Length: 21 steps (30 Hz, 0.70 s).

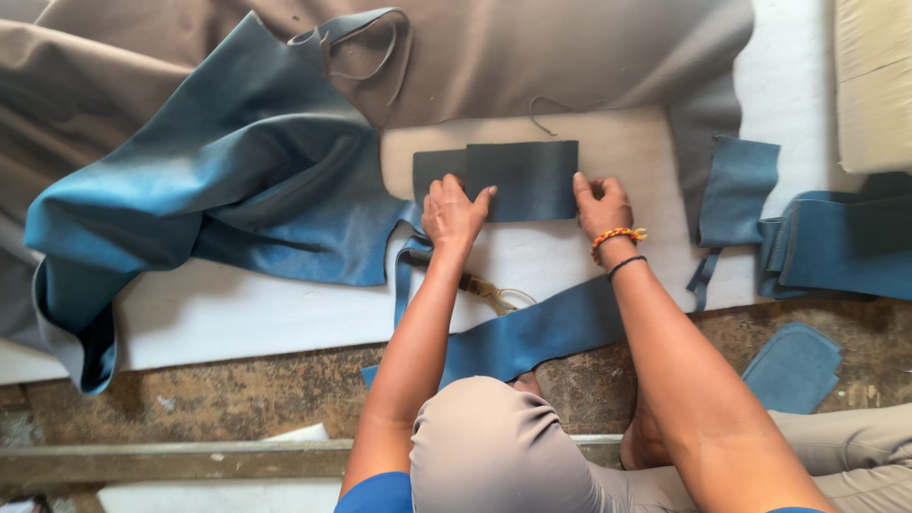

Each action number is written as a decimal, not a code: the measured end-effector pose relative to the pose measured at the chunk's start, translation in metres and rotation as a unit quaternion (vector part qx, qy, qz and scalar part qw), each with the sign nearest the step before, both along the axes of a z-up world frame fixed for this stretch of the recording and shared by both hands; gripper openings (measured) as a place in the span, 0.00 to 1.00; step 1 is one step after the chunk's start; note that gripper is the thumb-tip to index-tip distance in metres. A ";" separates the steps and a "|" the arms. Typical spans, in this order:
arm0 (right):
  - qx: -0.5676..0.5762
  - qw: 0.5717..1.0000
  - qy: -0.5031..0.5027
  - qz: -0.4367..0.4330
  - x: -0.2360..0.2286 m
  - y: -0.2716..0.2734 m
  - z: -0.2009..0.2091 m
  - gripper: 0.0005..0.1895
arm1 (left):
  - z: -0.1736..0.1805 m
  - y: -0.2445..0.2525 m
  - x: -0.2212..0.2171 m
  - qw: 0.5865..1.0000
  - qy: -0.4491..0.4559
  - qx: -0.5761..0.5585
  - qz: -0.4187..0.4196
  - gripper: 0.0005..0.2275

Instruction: The person sits on the floor and uses large shears to cut a long strip from a blue fabric roll. They align the fabric, cut along the edge, and then trim the strip to a shorter length, stacking the cut pieces on the floor.

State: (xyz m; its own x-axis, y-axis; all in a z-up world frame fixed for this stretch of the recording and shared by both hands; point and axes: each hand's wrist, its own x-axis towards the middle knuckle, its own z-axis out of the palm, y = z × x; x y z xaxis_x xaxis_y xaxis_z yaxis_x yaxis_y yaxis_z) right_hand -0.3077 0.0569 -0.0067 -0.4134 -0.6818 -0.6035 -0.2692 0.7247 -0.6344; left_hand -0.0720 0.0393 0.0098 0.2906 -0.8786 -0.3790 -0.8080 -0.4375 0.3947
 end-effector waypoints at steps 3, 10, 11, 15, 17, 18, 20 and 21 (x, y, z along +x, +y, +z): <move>-0.021 0.998 0.035 0.045 0.000 -0.001 0.004 0.29 | -0.005 -0.001 -0.010 1.000 -0.010 -0.017 0.003 0.18; -0.027 0.990 0.087 0.105 0.012 -0.010 0.006 0.36 | -0.018 0.000 0.009 0.977 0.188 -0.082 0.066 0.13; -0.023 0.992 0.078 0.098 0.014 -0.010 0.007 0.37 | -0.016 0.001 0.013 0.971 0.212 -0.084 0.077 0.13; -0.017 0.990 0.085 0.108 0.019 -0.010 0.015 0.37 | 0.006 0.006 0.033 0.937 0.312 -0.129 0.089 0.14; -0.002 0.989 0.090 0.120 0.022 -0.011 0.017 0.38 | 0.018 0.008 0.048 0.937 0.303 -0.143 0.099 0.16; -0.013 0.987 0.097 0.125 0.022 -0.011 0.016 0.38 | 0.022 0.007 0.054 0.947 0.269 -0.137 0.114 0.16; -0.033 0.984 0.111 0.136 0.024 -0.009 0.011 0.37 | 0.021 0.005 0.063 0.965 0.197 -0.112 0.132 0.17; -0.039 0.983 0.110 0.139 0.026 -0.007 0.006 0.37 | 0.017 0.004 0.067 0.973 0.160 -0.093 0.136 0.19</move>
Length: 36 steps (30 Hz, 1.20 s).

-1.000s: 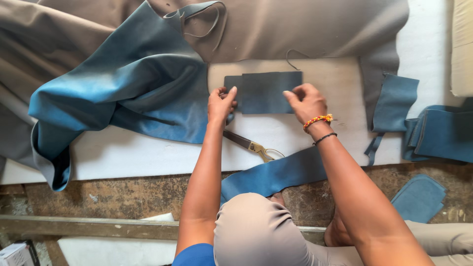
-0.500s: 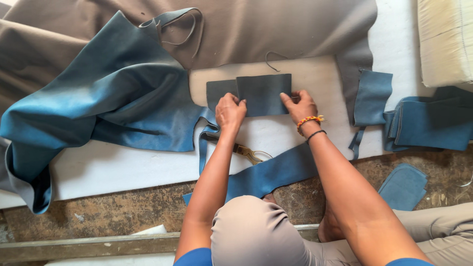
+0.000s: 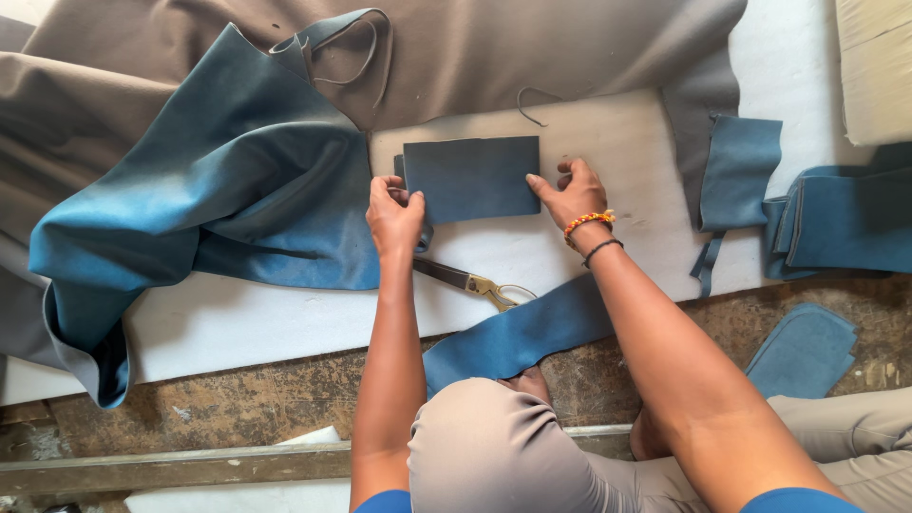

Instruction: The person sits on the floor and uses large shears to cut a long strip from a blue fabric roll. They align the fabric, cut along the edge, and then trim the strip to a shorter length, stacking the cut pieces on the floor.

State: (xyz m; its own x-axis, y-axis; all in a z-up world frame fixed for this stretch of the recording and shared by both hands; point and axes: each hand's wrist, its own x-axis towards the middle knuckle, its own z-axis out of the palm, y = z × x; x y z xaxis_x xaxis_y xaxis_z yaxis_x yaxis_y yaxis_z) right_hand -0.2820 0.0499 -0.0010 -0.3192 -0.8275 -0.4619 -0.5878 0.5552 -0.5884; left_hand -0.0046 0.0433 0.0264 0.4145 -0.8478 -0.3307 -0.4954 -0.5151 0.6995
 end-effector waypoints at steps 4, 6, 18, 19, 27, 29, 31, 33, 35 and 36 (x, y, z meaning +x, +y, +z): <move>-0.013 1.000 -0.002 0.022 0.017 -0.003 -0.021 0.37 | -0.031 -0.002 0.006 0.985 -0.160 -0.055 -0.024 0.25; -0.047 0.998 -0.017 0.027 0.027 -0.008 -0.026 0.38 | -0.039 -0.004 0.009 0.974 -0.210 -0.043 -0.070 0.25; -0.048 0.961 -0.112 0.247 -0.062 -0.073 0.103 0.25 | -0.004 0.015 0.016 0.995 -0.041 -0.053 -0.068 0.19; -0.076 0.948 -0.097 0.295 -0.086 -0.072 0.126 0.25 | 0.004 0.018 0.011 0.994 -0.040 -0.066 -0.075 0.18; -0.152 0.879 0.038 0.450 -0.265 -0.009 0.289 0.20 | 0.027 0.048 -0.057 0.959 -0.102 -0.116 -0.237 0.14; -0.031 0.982 -0.175 0.063 -0.300 0.026 0.300 0.25 | 0.027 0.054 -0.072 0.948 -0.105 -0.097 -0.286 0.14; -0.113 0.971 -0.209 0.028 -0.341 0.063 0.295 0.22 | 0.030 0.056 -0.079 0.923 -0.146 -0.129 -0.331 0.13; -0.129 0.966 -0.224 -0.032 -0.382 0.097 0.272 0.17 | 0.036 0.055 -0.083 0.903 -0.180 -0.135 -0.365 0.13; -0.073 0.976 -0.164 -0.125 -0.421 0.122 0.237 0.19 | 0.042 0.055 -0.082 0.891 -0.207 -0.112 -0.387 0.13; -0.008 0.978 -0.093 -0.188 -0.436 0.133 0.218 0.23 | 0.043 0.053 -0.079 0.886 -0.212 -0.116 -0.396 0.13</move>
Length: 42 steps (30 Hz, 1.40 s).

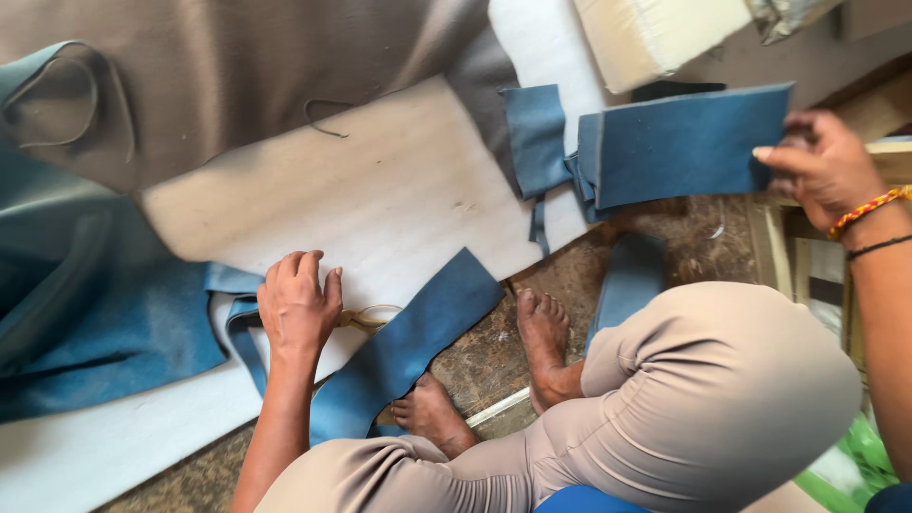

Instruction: The person sits on the floor and uses large shears to cut a long strip from a blue fabric roll. They align the fabric, cut along the edge, and then trim the strip to a shorter length, stacking the cut pieces on the floor.

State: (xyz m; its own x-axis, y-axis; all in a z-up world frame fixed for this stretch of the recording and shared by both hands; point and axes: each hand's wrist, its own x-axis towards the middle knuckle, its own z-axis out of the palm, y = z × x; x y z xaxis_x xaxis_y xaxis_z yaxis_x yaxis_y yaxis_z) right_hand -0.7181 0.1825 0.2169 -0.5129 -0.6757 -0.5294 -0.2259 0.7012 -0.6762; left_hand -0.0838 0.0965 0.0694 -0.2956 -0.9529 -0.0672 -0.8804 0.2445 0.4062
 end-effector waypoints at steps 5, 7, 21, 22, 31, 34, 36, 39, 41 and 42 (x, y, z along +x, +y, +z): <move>0.131 0.893 0.360 0.237 0.007 0.032 -0.079 0.24 | -0.001 0.021 0.046 0.996 -0.065 -0.040 -0.045 0.14; 0.054 0.897 0.305 0.315 0.060 0.030 -0.107 0.14 | -0.004 0.034 0.054 0.993 -0.082 -0.033 -0.079 0.13; -0.155 0.756 0.094 0.629 0.310 -0.024 -0.176 0.11 | 0.001 0.128 0.000 0.976 -0.024 0.158 -0.149 0.26; -0.126 0.767 0.033 0.628 0.307 -0.028 -0.177 0.11 | 0.002 0.127 -0.003 0.977 -0.008 0.144 -0.155 0.27; 0.149 0.745 -0.414 0.501 0.282 -0.090 -0.114 0.11 | 0.004 0.096 -0.016 0.929 0.208 0.291 -0.095 0.22; 0.116 0.841 -0.209 0.486 0.271 -0.130 -0.110 0.18 | -0.006 0.079 -0.015 0.881 0.286 0.374 -0.046 0.18; 0.112 0.868 0.003 0.484 0.256 -0.158 -0.118 0.23 | -0.013 0.065 0.002 0.866 0.307 0.395 0.002 0.18; 0.109 0.863 0.201 0.451 0.224 -0.181 -0.135 0.33 | -0.023 0.027 0.059 0.903 0.242 0.320 0.152 0.16; 0.119 0.860 0.269 0.417 0.204 -0.182 -0.148 0.39 | -0.028 0.003 0.110 0.953 0.196 0.057 0.222 0.13; 0.136 0.860 0.288 0.398 0.196 -0.179 -0.155 0.41 | -0.028 -0.007 0.142 0.953 0.109 -0.013 0.284 0.14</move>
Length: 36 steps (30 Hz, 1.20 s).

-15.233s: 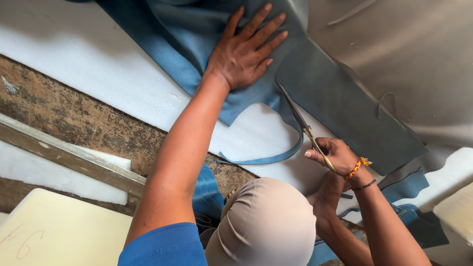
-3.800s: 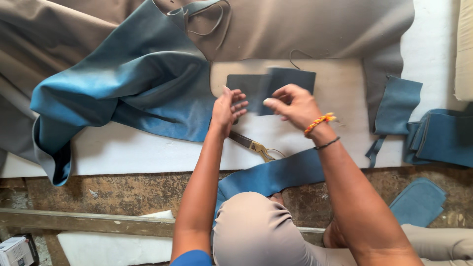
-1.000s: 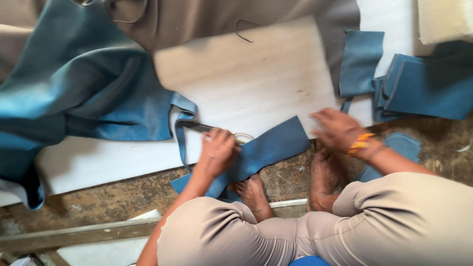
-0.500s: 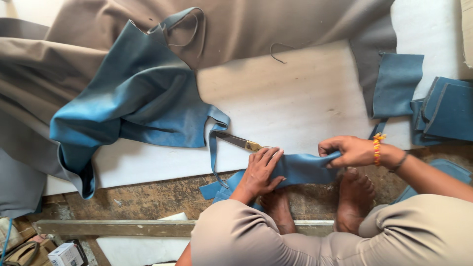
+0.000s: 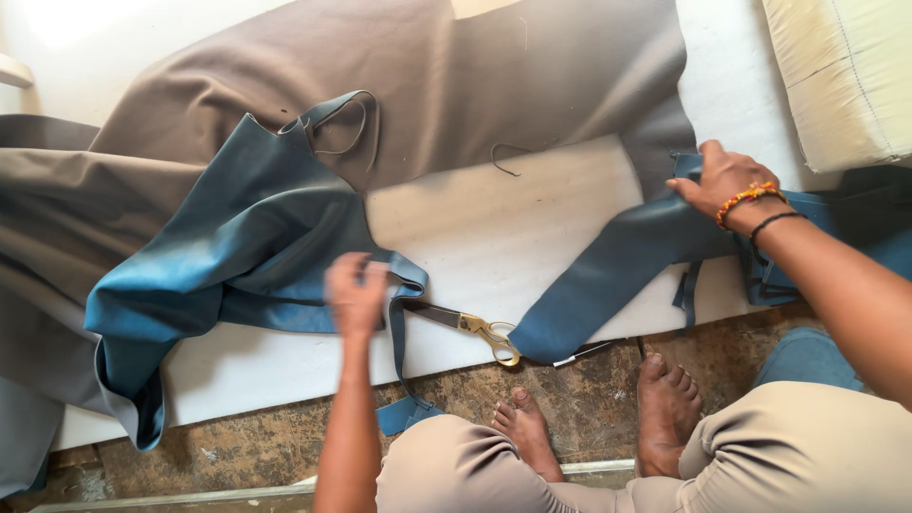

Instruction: The person sits on the floor and uses large shears to cut a long strip from a blue fabric roll. They align the fabric, cut along the edge, and then trim the strip to a shorter length, stacking the cut pieces on the floor.

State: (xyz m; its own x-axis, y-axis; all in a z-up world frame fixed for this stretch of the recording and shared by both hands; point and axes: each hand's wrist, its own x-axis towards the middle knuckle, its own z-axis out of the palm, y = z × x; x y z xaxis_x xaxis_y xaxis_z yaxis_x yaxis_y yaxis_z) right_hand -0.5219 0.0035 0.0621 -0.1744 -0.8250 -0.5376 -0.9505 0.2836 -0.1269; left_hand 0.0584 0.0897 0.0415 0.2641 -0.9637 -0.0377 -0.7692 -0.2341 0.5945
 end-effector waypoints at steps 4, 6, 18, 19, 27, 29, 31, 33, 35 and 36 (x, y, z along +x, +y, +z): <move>0.044 0.996 0.054 -0.063 -0.020 0.017 -0.024 0.44 | -0.006 -0.010 0.105 0.906 -0.141 0.019 0.399 0.30; 0.020 0.994 0.030 -0.102 -0.023 0.025 -0.032 0.48 | -0.018 -0.007 0.133 0.839 0.123 0.098 0.521 0.32; 0.015 0.991 0.022 -0.130 -0.018 0.034 -0.046 0.57 | -0.043 0.008 0.142 0.751 0.232 0.091 0.611 0.28; -0.001 0.989 0.001 -0.148 -0.018 0.038 -0.051 0.58 | -0.041 0.008 0.146 0.742 0.295 0.075 0.597 0.25; -0.038 0.984 -0.060 -0.162 -0.053 0.043 -0.078 0.49 | -0.025 0.033 0.164 0.715 0.495 0.009 0.493 0.16; -0.049 0.984 -0.064 -0.161 -0.065 0.043 -0.069 0.42 | -0.024 0.039 0.162 0.739 0.491 0.013 0.462 0.17; -0.028 0.978 -0.084 -0.188 -0.081 0.046 -0.053 0.32 | -0.025 0.045 0.159 0.763 0.484 0.019 0.428 0.18; -0.009 0.976 -0.105 -0.190 -0.083 0.043 -0.044 0.30 | -0.025 0.053 0.156 0.780 0.467 0.011 0.417 0.19; 0.027 0.967 -0.145 -0.208 -0.086 0.045 -0.035 0.30 | -0.025 0.059 0.150 0.789 0.461 0.012 0.406 0.19; 0.055 0.957 -0.175 -0.225 -0.085 0.047 -0.034 0.30 | -0.023 0.062 0.147 0.790 0.464 0.017 0.401 0.19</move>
State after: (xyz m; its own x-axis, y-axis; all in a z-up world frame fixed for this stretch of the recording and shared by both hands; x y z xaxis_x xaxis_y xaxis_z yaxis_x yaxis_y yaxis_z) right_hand -0.6067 0.0501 0.0283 -0.2918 -0.6439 -0.7073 -0.6342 0.6838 -0.3608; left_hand 0.2054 0.1522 0.0185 0.6324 -0.4949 -0.5959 0.3973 -0.4531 0.7980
